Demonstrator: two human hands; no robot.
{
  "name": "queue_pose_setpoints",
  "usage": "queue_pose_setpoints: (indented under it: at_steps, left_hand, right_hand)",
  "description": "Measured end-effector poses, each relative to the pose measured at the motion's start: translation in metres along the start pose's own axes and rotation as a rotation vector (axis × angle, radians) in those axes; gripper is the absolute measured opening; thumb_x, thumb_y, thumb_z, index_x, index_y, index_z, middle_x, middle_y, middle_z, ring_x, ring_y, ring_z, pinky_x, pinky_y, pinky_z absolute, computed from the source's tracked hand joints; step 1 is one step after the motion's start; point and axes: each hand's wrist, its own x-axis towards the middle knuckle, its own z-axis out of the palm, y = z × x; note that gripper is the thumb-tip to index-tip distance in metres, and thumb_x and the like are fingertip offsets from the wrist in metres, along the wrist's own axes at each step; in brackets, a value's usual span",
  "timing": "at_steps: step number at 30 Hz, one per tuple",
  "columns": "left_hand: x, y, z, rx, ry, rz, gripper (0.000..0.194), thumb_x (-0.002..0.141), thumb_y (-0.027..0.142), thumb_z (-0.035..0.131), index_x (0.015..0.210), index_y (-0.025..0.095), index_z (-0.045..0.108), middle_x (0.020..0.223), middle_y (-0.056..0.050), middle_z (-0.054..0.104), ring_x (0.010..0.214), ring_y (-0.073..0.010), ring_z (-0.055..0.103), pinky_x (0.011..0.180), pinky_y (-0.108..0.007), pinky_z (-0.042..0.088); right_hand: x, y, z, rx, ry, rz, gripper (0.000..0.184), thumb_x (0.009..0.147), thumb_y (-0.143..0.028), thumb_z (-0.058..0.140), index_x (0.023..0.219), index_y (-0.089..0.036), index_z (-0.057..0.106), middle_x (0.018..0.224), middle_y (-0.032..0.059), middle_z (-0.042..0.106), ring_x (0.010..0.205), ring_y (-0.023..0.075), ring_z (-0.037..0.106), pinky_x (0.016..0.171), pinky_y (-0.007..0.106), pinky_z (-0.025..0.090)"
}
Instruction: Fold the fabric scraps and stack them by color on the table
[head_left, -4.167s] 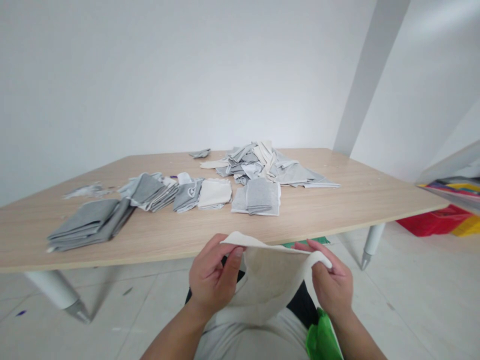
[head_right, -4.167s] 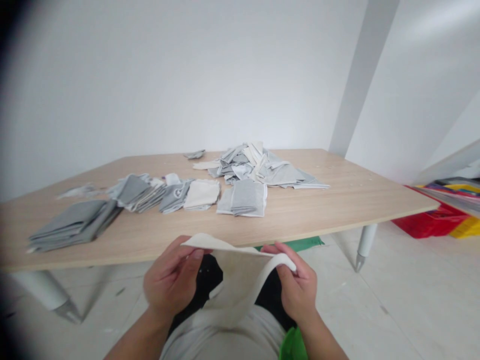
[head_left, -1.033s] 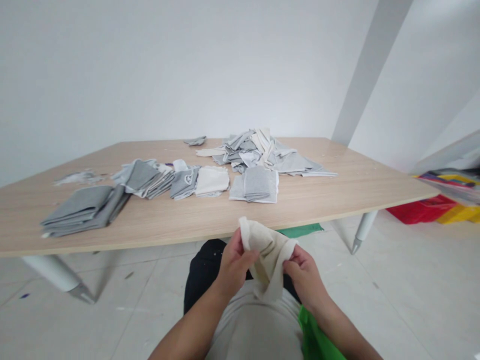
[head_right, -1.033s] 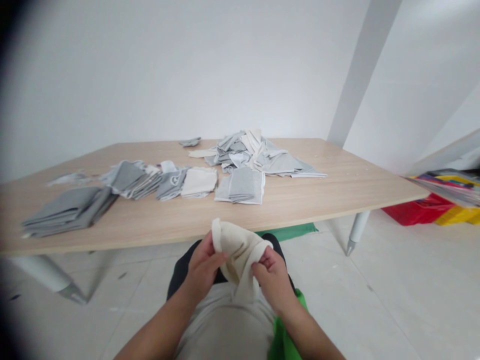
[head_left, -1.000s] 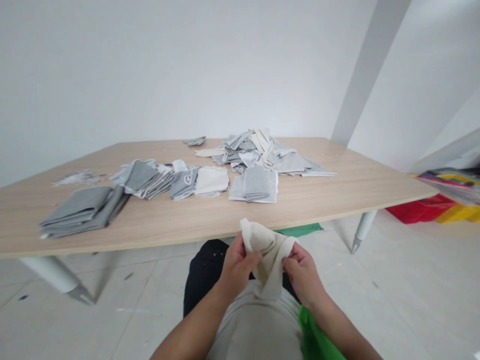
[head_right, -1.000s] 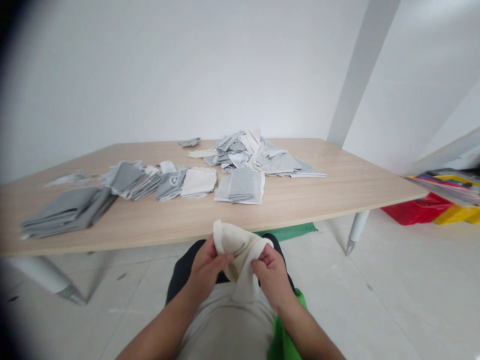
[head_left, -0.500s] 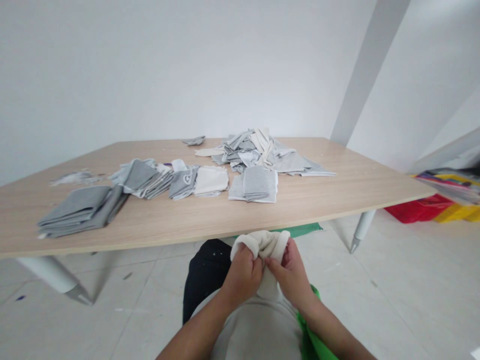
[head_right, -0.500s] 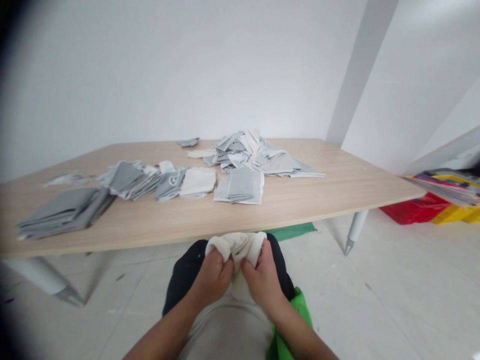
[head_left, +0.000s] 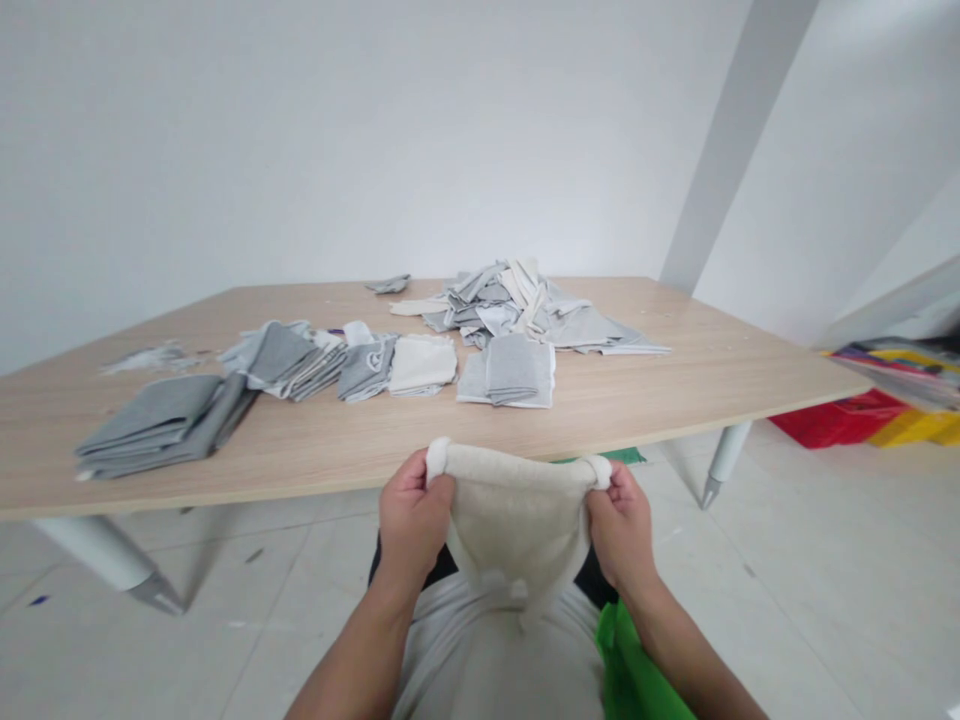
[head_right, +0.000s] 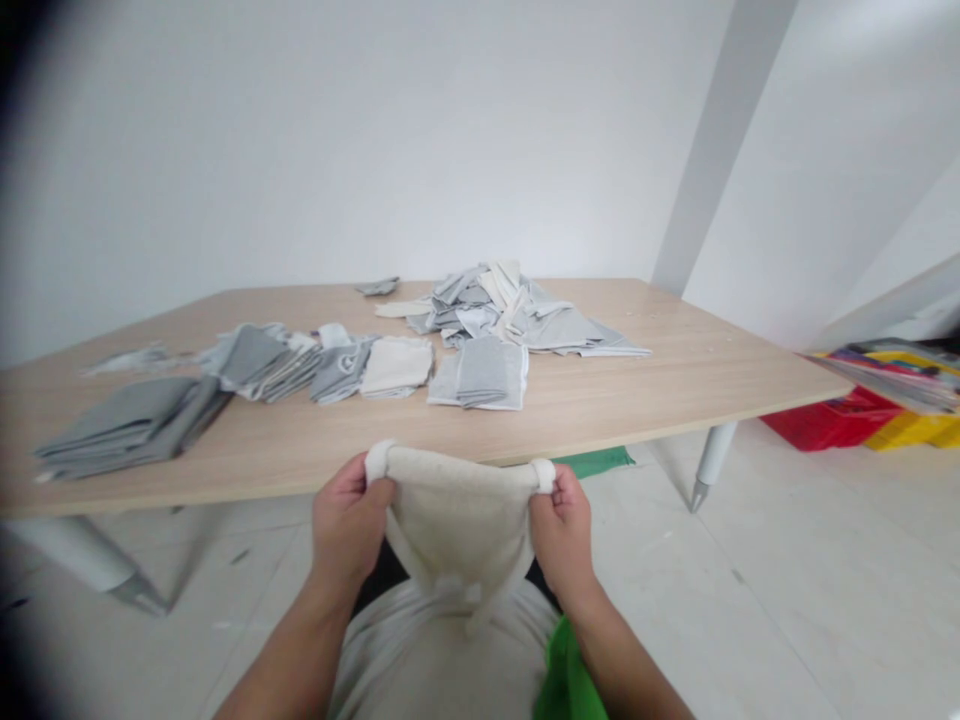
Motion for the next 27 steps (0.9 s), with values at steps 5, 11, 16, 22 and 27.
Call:
queue_pose_setpoints:
  at_steps: [5,11,16,22,27]
  left_hand:
    - [-0.002,-0.007,0.007,-0.036,0.021,-0.005,0.028,0.078,0.031,0.061,0.1,0.017,0.07,0.084,0.001,0.07,0.074,-0.0154,0.06,0.064,-0.021,0.046]
    - [0.001,-0.005,-0.005,-0.143,-0.081,-0.075,0.032,0.074,0.042,0.067,0.089,0.014,0.068,0.07,-0.001,0.067,0.061,-0.0155,0.059,0.054,-0.022,0.046]
    - [0.004,-0.008,-0.03,-0.193,-0.293,0.026,0.046,0.067,0.033,0.072,0.107,0.014,0.064,0.082,-0.005,0.07,0.069,-0.0201,0.064,0.061,-0.028,0.052]
    - [0.009,-0.006,-0.05,0.145,-0.143,0.406,0.028,0.072,0.023,0.062,0.098,0.017,0.07,0.094,-0.008,0.069,0.095,-0.0246,0.062,0.086,-0.032,0.048]
    - [0.01,-0.012,-0.038,0.227,0.309,0.532,0.025,0.071,0.017,0.057,0.095,0.016,0.065,0.087,-0.004,0.065,0.077,-0.0182,0.061,0.074,-0.029,0.048]
  right_hand:
    - [0.002,-0.002,0.012,0.032,0.012,0.016,0.017,0.075,-0.016,0.052,0.089,-0.022,0.059,0.077,-0.0025,0.065,0.07,0.0149,0.058,0.064,0.024,0.045]
    - [-0.003,-0.003,0.009,0.07,-0.244,-0.004,0.028,0.079,-0.025,0.065,0.106,-0.026,0.057,0.09,-0.0006,0.067,0.078,0.0161,0.062,0.07,0.027,0.048]
    - [0.0,-0.007,-0.005,0.042,-0.362,-0.056,0.031,0.084,-0.028,0.058,0.114,-0.026,0.056,0.093,0.0019,0.069,0.082,0.0182,0.065,0.074,0.031,0.05]
    - [0.014,-0.024,-0.012,-0.406,-0.125,-0.387,0.036,0.073,-0.014,0.055,0.106,-0.024,0.064,0.098,0.0027,0.071,0.09,0.0205,0.064,0.081,0.032,0.049]
    - [0.017,-0.026,-0.003,-0.615,0.011,-0.479,0.023,0.07,-0.015,0.052,0.084,-0.024,0.069,0.075,0.0009,0.069,0.069,0.019,0.061,0.067,0.029,0.047]
